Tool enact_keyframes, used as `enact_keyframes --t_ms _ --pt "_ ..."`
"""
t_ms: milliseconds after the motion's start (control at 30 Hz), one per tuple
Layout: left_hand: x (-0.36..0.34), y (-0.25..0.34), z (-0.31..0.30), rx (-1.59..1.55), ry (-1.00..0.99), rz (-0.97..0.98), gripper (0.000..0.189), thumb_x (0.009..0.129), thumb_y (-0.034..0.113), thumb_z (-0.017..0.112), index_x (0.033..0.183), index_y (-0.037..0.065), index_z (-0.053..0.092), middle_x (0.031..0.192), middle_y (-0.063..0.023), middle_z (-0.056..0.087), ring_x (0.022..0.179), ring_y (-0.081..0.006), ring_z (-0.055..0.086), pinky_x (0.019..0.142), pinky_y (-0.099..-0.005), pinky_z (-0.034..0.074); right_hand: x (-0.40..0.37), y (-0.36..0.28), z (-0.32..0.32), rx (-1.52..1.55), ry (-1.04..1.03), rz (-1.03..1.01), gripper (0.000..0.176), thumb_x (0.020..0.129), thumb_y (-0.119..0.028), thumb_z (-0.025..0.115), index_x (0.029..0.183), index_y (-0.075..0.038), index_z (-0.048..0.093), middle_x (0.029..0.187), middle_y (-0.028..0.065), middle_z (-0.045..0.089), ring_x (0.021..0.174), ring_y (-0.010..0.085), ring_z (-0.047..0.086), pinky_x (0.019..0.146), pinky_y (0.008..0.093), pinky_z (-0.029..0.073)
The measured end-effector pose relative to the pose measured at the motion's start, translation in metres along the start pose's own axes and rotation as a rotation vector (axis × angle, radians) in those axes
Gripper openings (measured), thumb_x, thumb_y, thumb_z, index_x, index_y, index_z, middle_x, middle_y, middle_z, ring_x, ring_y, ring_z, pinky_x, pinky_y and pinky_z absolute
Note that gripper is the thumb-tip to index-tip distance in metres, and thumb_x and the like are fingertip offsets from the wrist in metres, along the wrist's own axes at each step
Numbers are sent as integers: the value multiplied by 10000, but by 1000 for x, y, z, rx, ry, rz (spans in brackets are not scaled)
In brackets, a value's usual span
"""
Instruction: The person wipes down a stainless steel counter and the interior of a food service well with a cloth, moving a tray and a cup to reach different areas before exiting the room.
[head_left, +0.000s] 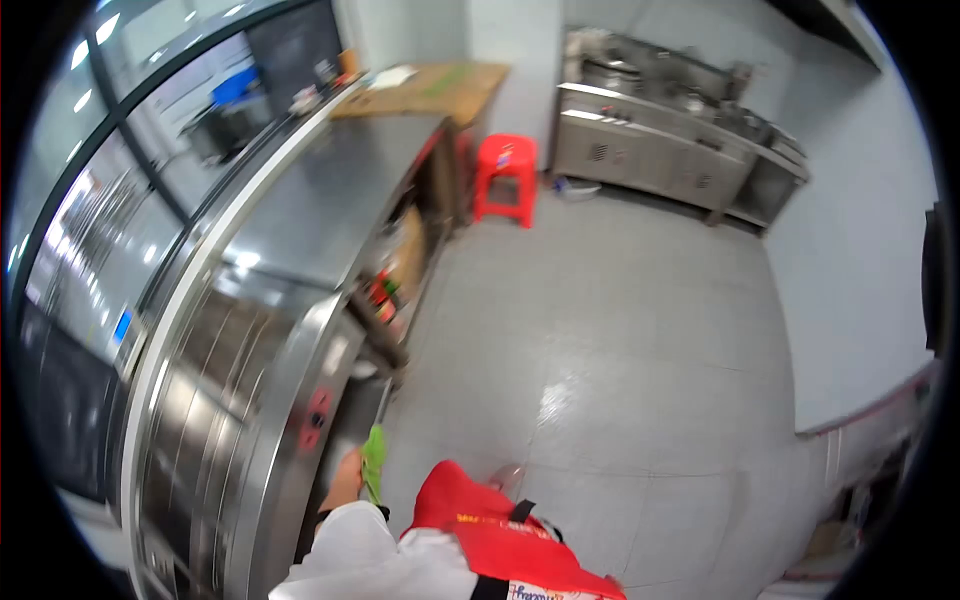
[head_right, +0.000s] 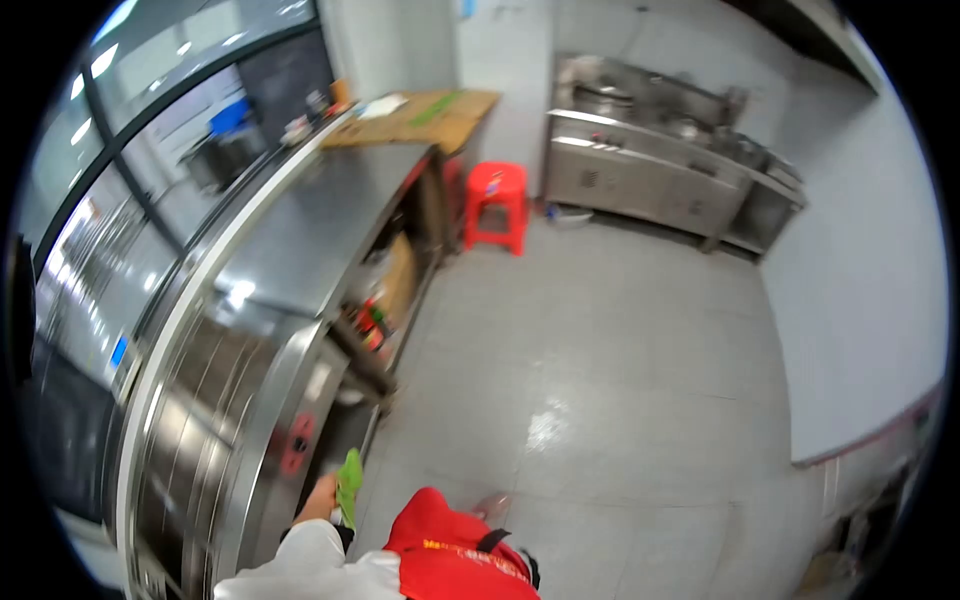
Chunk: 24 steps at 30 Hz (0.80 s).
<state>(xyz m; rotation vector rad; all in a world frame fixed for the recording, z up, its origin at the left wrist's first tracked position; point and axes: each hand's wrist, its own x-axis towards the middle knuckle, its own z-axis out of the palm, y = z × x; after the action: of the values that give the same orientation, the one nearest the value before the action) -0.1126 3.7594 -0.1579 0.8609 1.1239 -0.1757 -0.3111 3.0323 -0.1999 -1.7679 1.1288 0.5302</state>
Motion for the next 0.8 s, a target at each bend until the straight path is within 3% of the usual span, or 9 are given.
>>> enact_keyframes --t_ms 133,233,367,467,533,600,667,700,800 --pt "39 -1 165 172 -44 -4 148 862 234 569 849 95 617 679 -67 585 542 -229 562 461 -373 467 -8 -2 -31 288 110 131 270 887 -304 495 1003 -76 582 874 92 601 818 223 584 676 381 496" --pt "84 -19 314 397 -476 -157 101 858 160 551 893 82 604 686 -77 579 561 -232 569 455 -374 472 -17 15 -55 526 215 215 239 887 -291 507 968 -79 580 844 84 597 788 210 582 656 372 495" --pt "15 -92 554 805 -684 -93 158 824 95 501 961 66 576 744 -101 587 611 -241 582 503 -390 504 -31 63 -88 839 370 338 202 888 -274 524 922 -82 578 804 72 591 747 193 579 629 360 493" --pt "-54 -171 677 909 -898 -90 229 785 86 515 1004 50 568 776 -107 591 618 -256 587 530 -398 519 -42 126 -103 1088 481 417 181 888 -261 536 887 -84 576 774 64 587 716 181 577 609 351 491" --pt "-70 -227 732 871 -1207 -339 209 801 111 508 989 32 554 807 -118 601 627 -273 589 534 -388 513 -43 168 -108 1293 564 426 171 888 -252 545 863 -86 574 754 58 584 696 172 576 596 345 490" --pt "-88 -283 768 926 -1022 -440 222 773 115 532 973 22 557 792 -132 596 645 -296 587 548 -423 506 -24 194 -118 1416 680 275 165 888 -244 553 840 -87 573 734 52 581 675 164 575 582 339 489" --pt "-84 -323 788 1272 -1104 -298 319 746 146 570 1037 25 525 892 -149 553 717 -301 555 624 -453 490 15 177 -175 1342 887 -98 183 922 -242 518 986 -77 567 819 47 586 742 164 586 607 312 508" --pt "-91 -338 799 1433 -1101 -283 367 756 184 580 1083 41 493 969 -148 512 790 -302 527 672 -466 471 27 120 -239 1737 1076 309 194 913 -206 526 1060 -89 570 842 47 603 743 174 595 641 331 530" --pt "-109 -377 828 1862 -1232 -153 526 786 297 612 1219 90 398 1199 -145 390 1007 -305 442 818 -503 416 100 106 -349 1895 861 57 235 891 -181 570 1115 -111 572 940 76 619 844 204 621 703 367 543"
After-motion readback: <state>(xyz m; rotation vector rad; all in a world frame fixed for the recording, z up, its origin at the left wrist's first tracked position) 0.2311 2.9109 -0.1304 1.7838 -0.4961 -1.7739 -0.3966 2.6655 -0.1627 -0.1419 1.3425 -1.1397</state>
